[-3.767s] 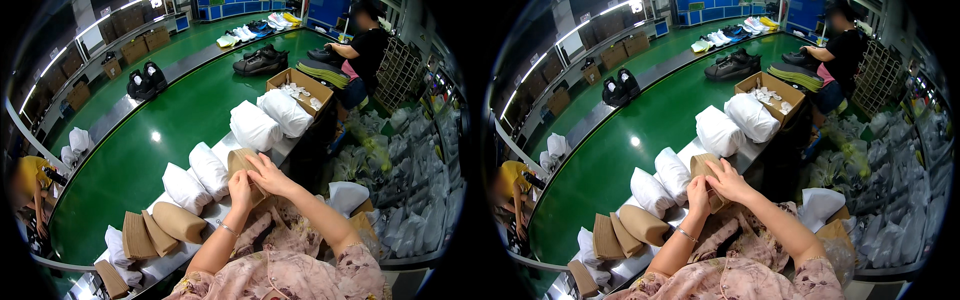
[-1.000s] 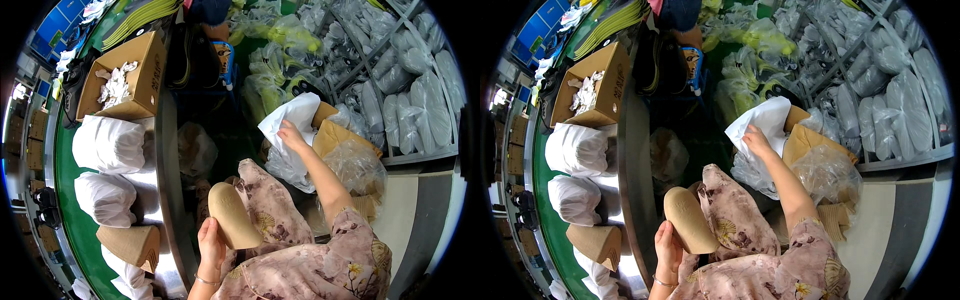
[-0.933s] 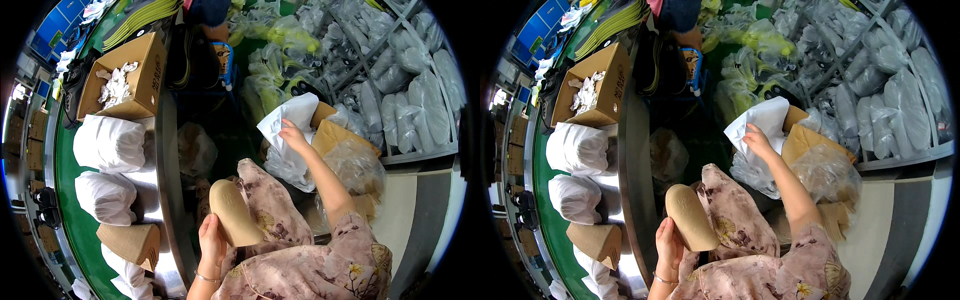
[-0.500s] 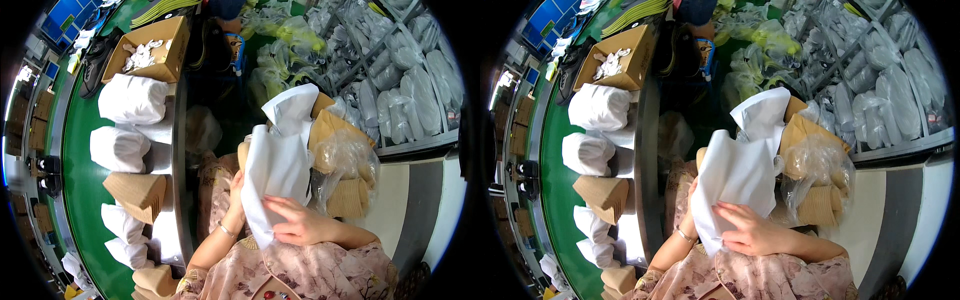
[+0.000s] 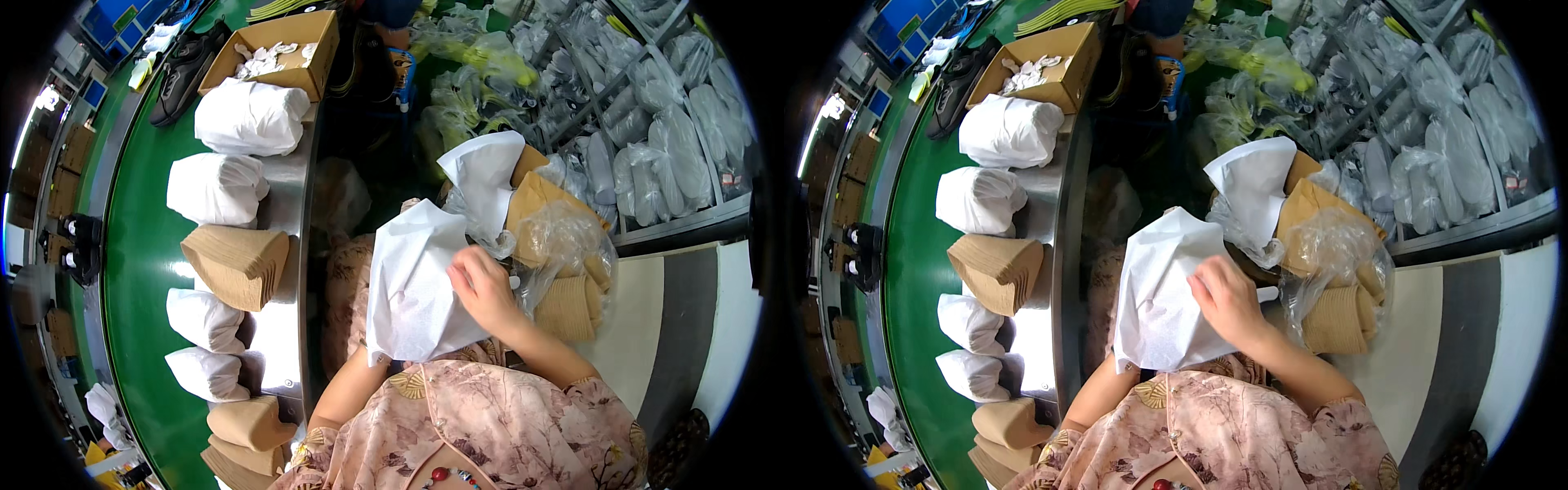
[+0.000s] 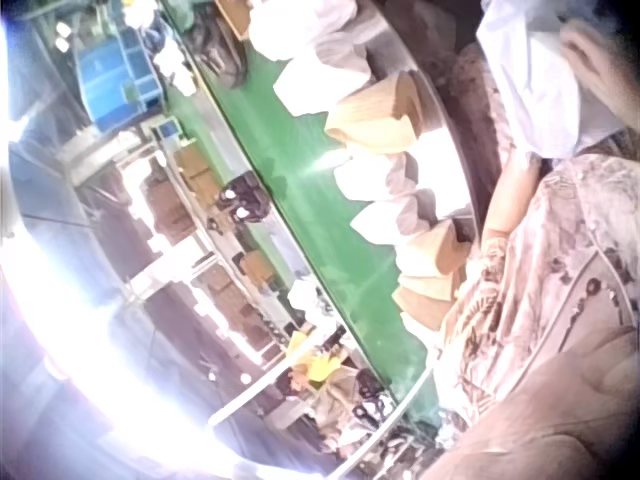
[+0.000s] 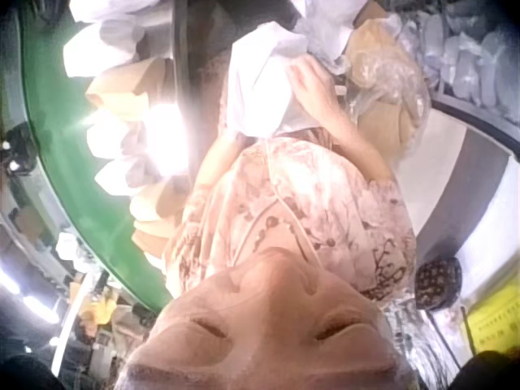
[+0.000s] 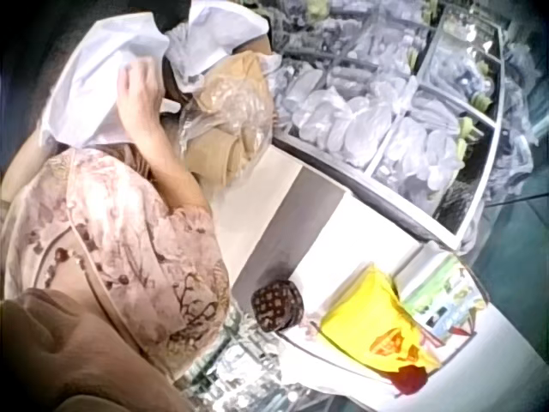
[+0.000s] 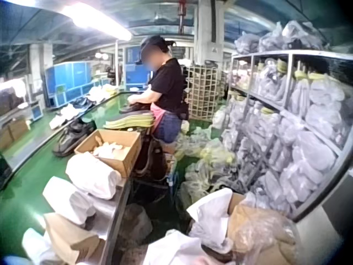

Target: The person wraps cardboard shoe lasts in white paper, places the wrapped items into black shoes on a conveyor belt, and handles a clear plastic bag.

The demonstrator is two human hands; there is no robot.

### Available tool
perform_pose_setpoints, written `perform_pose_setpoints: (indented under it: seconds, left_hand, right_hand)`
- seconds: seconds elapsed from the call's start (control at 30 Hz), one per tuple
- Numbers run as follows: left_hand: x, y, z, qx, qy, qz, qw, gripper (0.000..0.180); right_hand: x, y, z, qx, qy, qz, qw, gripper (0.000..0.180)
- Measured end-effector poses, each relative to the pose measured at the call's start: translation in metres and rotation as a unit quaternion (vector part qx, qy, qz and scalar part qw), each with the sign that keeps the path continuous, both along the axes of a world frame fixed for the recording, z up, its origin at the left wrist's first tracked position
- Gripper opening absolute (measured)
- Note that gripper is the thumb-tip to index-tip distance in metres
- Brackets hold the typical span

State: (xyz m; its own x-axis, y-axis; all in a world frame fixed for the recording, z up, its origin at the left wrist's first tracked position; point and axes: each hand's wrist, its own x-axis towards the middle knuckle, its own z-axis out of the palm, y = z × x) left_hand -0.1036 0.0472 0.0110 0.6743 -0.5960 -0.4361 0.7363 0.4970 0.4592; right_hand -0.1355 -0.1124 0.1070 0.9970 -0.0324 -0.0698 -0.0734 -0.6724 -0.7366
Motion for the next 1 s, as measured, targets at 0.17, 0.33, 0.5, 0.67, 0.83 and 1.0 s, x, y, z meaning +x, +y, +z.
perform_pose_setpoints:
  seconds: [0.17,0.33,0.5,0.67,0.83,1.0]
  left_hand:
    - [0.002,0.001,0.006,0.008,-0.022,-0.004,1.0,0.03]
    - [0.011,0.008,0.013,0.036,-0.053,-0.012,0.998,0.034]
    - [0.015,0.014,-0.008,0.028,-0.021,-0.034,0.999,0.039]
    - [0.018,0.021,-0.042,-0.018,0.063,-0.05,0.997,0.042]
    - [0.017,0.015,-0.024,-0.033,0.064,-0.058,0.996,0.042]
    - [0.016,0.013,-0.019,-0.037,0.068,-0.06,0.995,0.041]
  right_hand:
    - [0.026,0.005,-0.044,-0.151,0.043,0.069,0.985,0.074]
    - [0.02,-0.017,-0.043,-0.095,0.036,0.184,0.978,0.086]
    - [0.014,-0.027,-0.039,-0.084,0.066,0.202,0.973,0.095]
    - [0.019,-0.02,-0.033,-0.058,0.051,0.196,0.978,0.102]
    - [0.012,-0.015,-0.041,-0.006,0.055,0.162,0.985,0.1]
    - [0.005,-0.018,-0.042,0.055,0.083,0.144,0.985,0.096]
